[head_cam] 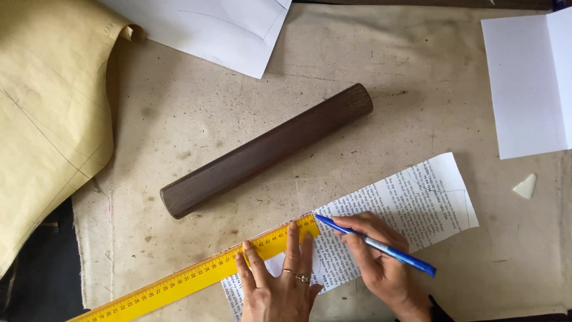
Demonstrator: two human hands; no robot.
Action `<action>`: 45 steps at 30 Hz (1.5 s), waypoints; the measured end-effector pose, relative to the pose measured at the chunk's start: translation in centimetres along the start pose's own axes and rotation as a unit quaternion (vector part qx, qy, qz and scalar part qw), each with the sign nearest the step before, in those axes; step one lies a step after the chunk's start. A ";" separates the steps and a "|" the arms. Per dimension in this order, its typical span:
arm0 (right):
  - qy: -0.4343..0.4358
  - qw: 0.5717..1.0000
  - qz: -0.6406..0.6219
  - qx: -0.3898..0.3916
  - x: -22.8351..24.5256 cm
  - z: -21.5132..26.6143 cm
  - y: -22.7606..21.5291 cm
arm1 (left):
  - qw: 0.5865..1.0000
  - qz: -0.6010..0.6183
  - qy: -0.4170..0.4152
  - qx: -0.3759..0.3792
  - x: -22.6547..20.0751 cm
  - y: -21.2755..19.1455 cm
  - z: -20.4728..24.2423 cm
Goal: Marking and drawing lines on paper patterns using a ruler and a pen for garment construction.
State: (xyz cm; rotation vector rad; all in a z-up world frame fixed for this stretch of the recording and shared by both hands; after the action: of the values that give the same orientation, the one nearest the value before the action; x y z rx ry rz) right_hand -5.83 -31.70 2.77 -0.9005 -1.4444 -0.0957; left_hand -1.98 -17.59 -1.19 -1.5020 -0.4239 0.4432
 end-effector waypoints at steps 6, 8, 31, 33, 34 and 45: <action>-0.061 0.996 0.069 -0.004 0.9 -0.2 0.2 | 1.000 -0.003 -0.006 0.010 -0.2 0.3 -0.1; -0.062 0.995 0.078 0.000 1.2 -0.3 0.2 | 1.000 -0.007 -0.007 0.014 -0.3 0.4 -0.1; -0.073 0.992 0.098 0.042 2.1 -0.5 0.5 | 0.999 -0.017 -0.001 0.029 -0.5 0.3 -0.4; -0.072 0.993 0.081 0.040 1.4 0.2 0.6 | 1.000 -0.013 -0.001 0.028 -0.5 0.3 -0.4; -0.073 0.993 0.080 0.040 1.5 0.4 0.4 | 1.000 -0.014 -0.002 0.027 -0.5 0.4 -0.4; -0.067 0.994 0.066 0.053 1.8 0.5 0.3 | 1.000 0.002 0.001 0.020 -0.6 0.3 -0.4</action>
State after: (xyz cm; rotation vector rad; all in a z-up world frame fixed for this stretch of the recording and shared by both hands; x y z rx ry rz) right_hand -5.77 -30.39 4.15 -0.9269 -1.4956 0.1406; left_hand -2.26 -18.19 -1.47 -1.4647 -0.4072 0.4509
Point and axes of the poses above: each hand's wrist, its own z-axis away from the middle knuckle, its own y-axis out of the palm, x = y × z, the point moved 10 cm from there along -z, towards the middle knuckle, and after that the axes turned 7 degrees about z, right-handed, at the moved point
